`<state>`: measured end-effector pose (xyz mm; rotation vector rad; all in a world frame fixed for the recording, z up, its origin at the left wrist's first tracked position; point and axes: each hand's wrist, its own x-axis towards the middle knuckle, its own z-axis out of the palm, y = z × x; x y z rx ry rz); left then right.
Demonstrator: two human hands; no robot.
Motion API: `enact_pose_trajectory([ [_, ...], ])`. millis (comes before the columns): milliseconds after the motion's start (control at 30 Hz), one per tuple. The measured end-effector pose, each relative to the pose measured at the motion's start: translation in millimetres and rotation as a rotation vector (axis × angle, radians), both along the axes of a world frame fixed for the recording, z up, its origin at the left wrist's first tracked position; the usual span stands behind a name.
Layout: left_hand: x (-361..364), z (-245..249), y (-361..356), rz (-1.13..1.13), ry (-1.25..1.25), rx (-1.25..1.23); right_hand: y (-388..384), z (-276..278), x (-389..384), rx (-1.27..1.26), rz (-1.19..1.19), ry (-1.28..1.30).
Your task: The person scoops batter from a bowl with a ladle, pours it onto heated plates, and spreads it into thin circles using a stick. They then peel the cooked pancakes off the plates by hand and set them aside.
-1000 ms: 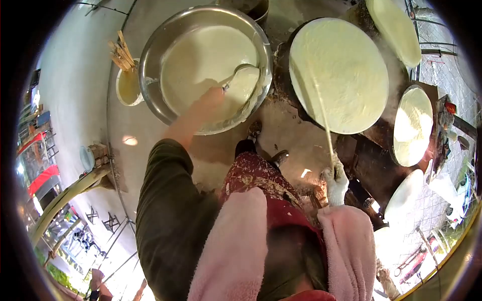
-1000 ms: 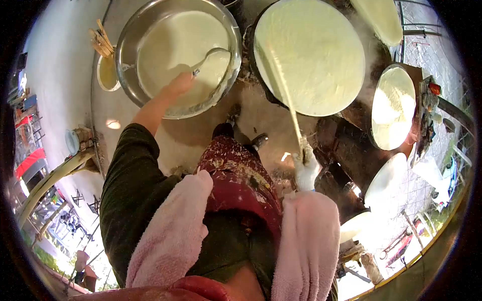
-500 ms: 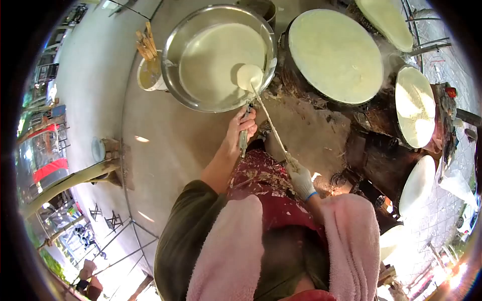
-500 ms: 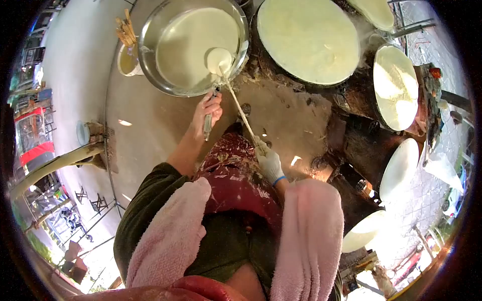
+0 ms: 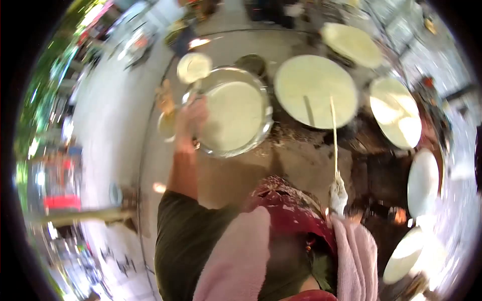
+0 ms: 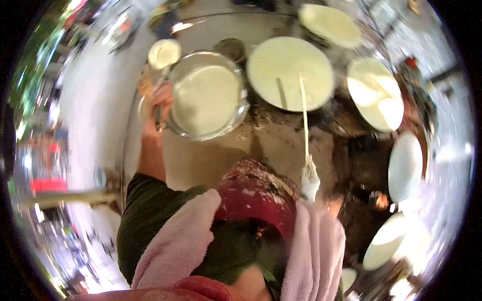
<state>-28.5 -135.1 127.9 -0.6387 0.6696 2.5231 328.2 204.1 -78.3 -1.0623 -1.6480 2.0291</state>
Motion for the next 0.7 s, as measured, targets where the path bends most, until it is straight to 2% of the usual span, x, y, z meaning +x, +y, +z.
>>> enact_pose_trajectory([
  [33,15,13,14,-0.171,0.375,-0.634,9,0,8,0.039,-0.005,0.066],
  [67,17,3,18,-0.217,0.535,-0.749,13,8,11,-0.025,-0.076,0.043],
  [100,17,-6,24,-0.253,0.714,-0.85,20,10,16,0.03,-0.139,0.0],
  [167,37,7,66,-0.338,0.589,-1.077,29,12,29,0.086,-0.284,-0.05],
  [200,39,14,83,-0.403,0.623,-1.052,33,12,37,0.115,-0.367,-0.081],
  [267,42,26,115,-0.729,0.705,-0.861,34,9,61,0.135,-0.484,-0.131],
  [300,42,20,136,-0.766,0.728,-0.844,39,0,75,0.065,-0.577,-0.071],
  [367,46,2,181,-1.106,0.711,-0.621,47,-6,102,-0.066,-0.733,0.015],
  [467,85,-30,276,-1.457,0.298,-0.263,59,-1,143,-0.066,-1.031,0.104],
  [500,96,-49,305,-1.6,0.266,-0.135,62,-23,177,-0.006,-1.031,0.018],
  [533,120,-52,340,-1.684,0.112,0.049,65,-13,192,0.005,-1.082,0.037],
  [600,166,-76,411,-1.774,-0.074,0.205,77,-2,231,-0.06,-1.09,-0.047],
  [667,225,-71,483,-1.782,-0.183,0.081,99,-10,271,0.028,-1.137,-0.07],
  [700,251,-73,521,-1.858,-0.292,0.312,113,-37,299,0.098,-1.132,0.031],
])
